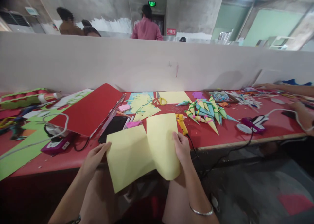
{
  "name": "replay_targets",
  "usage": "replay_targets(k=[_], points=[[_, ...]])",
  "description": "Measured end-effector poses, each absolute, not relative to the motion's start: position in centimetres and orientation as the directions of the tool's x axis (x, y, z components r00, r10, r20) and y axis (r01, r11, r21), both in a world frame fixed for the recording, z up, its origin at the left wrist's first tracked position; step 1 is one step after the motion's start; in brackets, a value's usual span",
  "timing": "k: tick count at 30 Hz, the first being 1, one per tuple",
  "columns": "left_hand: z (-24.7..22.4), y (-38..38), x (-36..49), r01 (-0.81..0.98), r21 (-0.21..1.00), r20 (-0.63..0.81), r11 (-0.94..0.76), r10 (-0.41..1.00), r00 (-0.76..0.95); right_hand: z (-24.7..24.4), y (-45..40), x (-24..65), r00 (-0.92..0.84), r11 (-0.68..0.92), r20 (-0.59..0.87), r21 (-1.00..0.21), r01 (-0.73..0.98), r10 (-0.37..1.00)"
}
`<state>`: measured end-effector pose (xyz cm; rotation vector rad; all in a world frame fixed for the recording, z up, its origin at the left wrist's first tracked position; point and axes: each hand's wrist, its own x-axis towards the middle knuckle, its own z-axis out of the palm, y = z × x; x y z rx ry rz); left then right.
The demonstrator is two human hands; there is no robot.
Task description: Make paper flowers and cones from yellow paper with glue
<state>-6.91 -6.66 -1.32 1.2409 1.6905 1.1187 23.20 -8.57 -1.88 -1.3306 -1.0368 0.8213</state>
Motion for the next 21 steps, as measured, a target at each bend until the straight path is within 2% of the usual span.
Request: replay_targets(k=[5, 8, 21], points=[[-1.5, -7.0, -6.3, 0.512, 0.857, 0.177, 0.062, 0.897, -0.406, -1.8, -8.8, 23.3, 0.355, 0.090, 0.118, -0.992, 0.094, 0.927], [-0.9, -7.5, -6.2, 0.592, 0.804, 0.263, 0.055, 0.860, -0.437, -2.0, -8.9, 23.4, 0.339, 0.090, 0.118, -0.991, 0.098, 0.933], [0.5, -8.3, -6.8, 0.665, 0.745, 0.337, 0.048, 0.834, -0.438, -2.4, -9.1, 23.5, 0.329, 0.112, 0.160, -0.981, 0.161, 0.931]])
